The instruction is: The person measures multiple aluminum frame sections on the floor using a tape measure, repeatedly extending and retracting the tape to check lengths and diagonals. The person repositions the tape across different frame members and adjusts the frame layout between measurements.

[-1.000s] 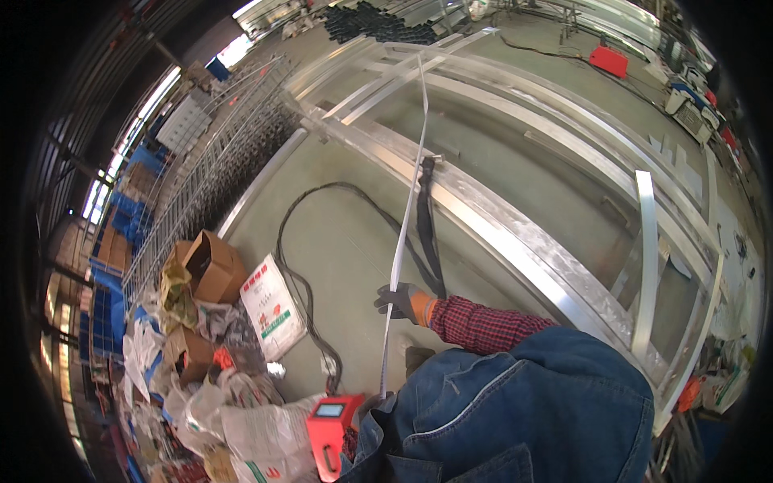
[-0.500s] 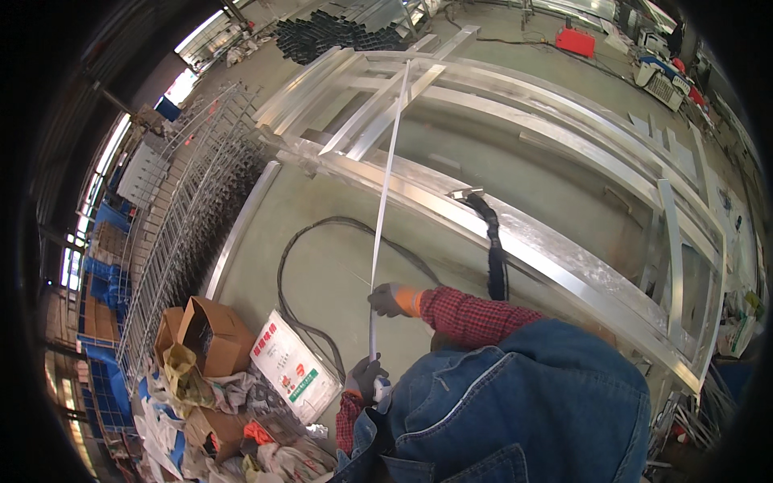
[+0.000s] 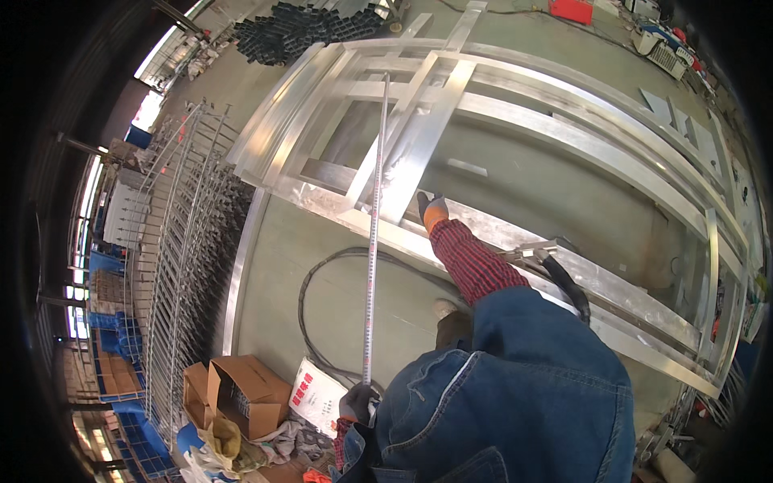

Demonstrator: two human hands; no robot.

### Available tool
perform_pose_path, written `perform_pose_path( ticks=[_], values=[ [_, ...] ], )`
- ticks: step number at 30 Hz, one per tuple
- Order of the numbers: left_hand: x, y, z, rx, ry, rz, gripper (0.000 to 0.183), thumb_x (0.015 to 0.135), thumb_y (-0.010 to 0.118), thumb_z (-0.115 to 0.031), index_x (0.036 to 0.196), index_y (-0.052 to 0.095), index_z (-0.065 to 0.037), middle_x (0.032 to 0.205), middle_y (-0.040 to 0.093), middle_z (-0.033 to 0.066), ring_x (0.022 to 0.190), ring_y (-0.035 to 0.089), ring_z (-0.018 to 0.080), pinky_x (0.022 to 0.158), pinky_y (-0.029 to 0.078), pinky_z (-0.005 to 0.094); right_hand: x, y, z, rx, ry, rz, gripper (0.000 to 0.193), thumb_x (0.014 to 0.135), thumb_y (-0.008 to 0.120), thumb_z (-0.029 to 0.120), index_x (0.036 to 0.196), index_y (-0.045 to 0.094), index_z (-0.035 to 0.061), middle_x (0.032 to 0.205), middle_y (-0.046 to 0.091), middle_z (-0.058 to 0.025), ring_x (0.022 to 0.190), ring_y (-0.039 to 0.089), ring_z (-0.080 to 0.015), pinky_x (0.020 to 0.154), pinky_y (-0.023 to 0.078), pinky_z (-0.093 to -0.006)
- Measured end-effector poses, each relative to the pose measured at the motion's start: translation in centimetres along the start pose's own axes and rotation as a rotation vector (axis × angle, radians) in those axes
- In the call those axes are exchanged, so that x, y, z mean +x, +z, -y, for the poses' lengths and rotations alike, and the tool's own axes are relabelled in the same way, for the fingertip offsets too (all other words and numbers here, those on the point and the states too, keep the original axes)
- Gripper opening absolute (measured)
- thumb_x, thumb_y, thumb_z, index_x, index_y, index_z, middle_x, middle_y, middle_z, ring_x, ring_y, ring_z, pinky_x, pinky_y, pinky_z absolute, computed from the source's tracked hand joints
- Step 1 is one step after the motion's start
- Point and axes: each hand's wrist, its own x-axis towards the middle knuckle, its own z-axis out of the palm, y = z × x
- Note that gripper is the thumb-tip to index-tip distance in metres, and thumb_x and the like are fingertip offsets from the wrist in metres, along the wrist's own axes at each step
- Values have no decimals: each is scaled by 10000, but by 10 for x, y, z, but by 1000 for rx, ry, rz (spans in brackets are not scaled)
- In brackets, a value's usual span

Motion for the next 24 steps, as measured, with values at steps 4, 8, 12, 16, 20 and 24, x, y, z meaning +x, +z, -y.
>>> perform_pose_path(
  ticks=[4,8,12,16,20,24],
  values=[
    [40,-42,-41,-268,-106,-31,286,970,652,-121,1181,683,69,820,695,70,709,638,137,672,512,272,29,35,1,641,479,328,414,1001,683,280,1321,595,32,1200,715,-154,1066,685,-337,934,540,-455],
    [82,-64,-67,-118,64,-119,273,976,642,-123,1147,709,78,782,709,72,685,632,131,657,489,253,16,32,24,1359,751,606,396,1017,662,237,1290,588,-40,1257,682,-192,1105,674,-329,934,551,-457],
    [126,-90,-88,-94,4,-43,327,1046,569,-212,1196,697,49,852,719,73,797,660,145,760,528,301,-15,26,84,910,301,133,557,1016,641,363,1329,573,-92,1342,646,-217,1145,648,-333,977,507,-415],
    [172,-117,-104,-81,18,-40,319,1040,575,-192,1200,694,58,838,712,62,757,642,127,692,509,282,-35,14,142,488,220,-52,694,994,585,540,1293,624,-85,1169,712,-252,1022,681,-346,908,516,-404],
    [230,-150,-126,-178,57,40,303,1048,575,-162,1223,674,65,829,725,68,751,646,122,681,498,270,-60,33,184,307,-26,-82,674,981,591,583,1201,653,-51,1060,726,-239,948,690,-362,875,518,-422],
    [298,-192,-152,-149,71,92,312,1053,582,-186,1223,676,57,834,732,74,768,644,125,697,504,284,-65,83,213,404,32,-7,651,981,620,552,1204,622,-59,1050,710,-262,984,685,-382,902,513,-431]
  ],
)
